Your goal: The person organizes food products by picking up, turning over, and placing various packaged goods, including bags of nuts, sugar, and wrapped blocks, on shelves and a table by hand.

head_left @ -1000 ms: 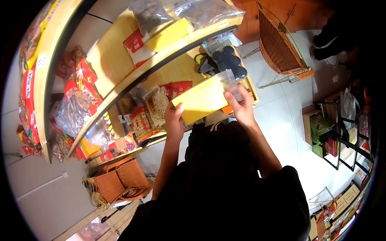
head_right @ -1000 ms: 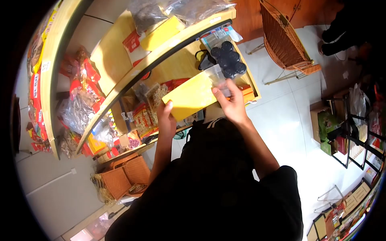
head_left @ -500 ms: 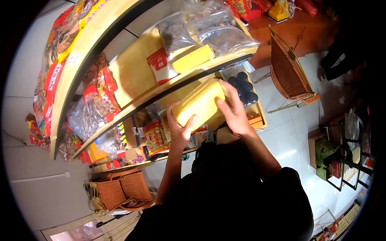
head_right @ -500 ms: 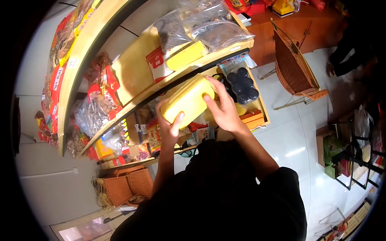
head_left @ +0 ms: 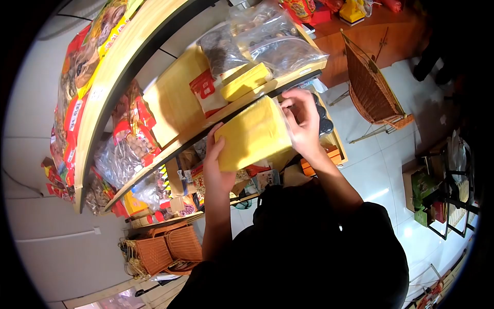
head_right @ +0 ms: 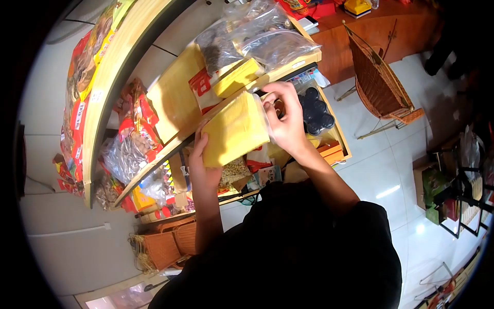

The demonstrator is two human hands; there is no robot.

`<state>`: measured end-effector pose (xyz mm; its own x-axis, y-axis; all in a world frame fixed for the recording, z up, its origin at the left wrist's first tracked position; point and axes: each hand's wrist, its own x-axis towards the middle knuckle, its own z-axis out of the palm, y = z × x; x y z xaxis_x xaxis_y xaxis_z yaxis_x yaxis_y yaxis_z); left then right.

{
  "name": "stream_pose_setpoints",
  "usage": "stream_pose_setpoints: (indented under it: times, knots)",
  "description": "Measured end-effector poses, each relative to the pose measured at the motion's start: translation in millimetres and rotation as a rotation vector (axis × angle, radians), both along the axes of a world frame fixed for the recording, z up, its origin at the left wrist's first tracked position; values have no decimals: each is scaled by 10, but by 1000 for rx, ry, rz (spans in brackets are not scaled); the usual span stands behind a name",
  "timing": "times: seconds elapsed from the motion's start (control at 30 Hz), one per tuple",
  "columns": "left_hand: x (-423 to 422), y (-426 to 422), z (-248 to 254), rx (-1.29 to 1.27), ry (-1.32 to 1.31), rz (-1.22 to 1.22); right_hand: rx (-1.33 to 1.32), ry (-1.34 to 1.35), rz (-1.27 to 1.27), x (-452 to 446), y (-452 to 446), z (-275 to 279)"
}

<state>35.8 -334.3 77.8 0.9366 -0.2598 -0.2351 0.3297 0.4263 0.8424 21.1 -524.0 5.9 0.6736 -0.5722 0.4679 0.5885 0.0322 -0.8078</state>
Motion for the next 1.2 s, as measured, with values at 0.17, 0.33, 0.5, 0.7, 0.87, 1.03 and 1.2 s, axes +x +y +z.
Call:
stream_pose_setpoints:
  times: [0.17,0.33,0.5,0.7,0.87,1.03,1.2]
  knots:
    - [325,174,-182,-175,238,-152,-252,57,94,-25,-106,152]
    - [614,0,24,-172,71,-242,-562,37,-30,194,-317,322]
    - [905,-289,189,113,-217,24,-510,55,-72,589,-327,260]
    - [1230,-308,116,140,-275,-254,-370,79,-115,965,-362,127]
    - [1554,-435,-29,410,-291,-195,-376,122,-171,1163,-408,48]
    - [1687,-552,-90,592,-345,-165,-333,192,-154,1293,-481,-38]
    - [1919,-433,-103,795,-423,-176,-479,284,-186,1352,-501,18]
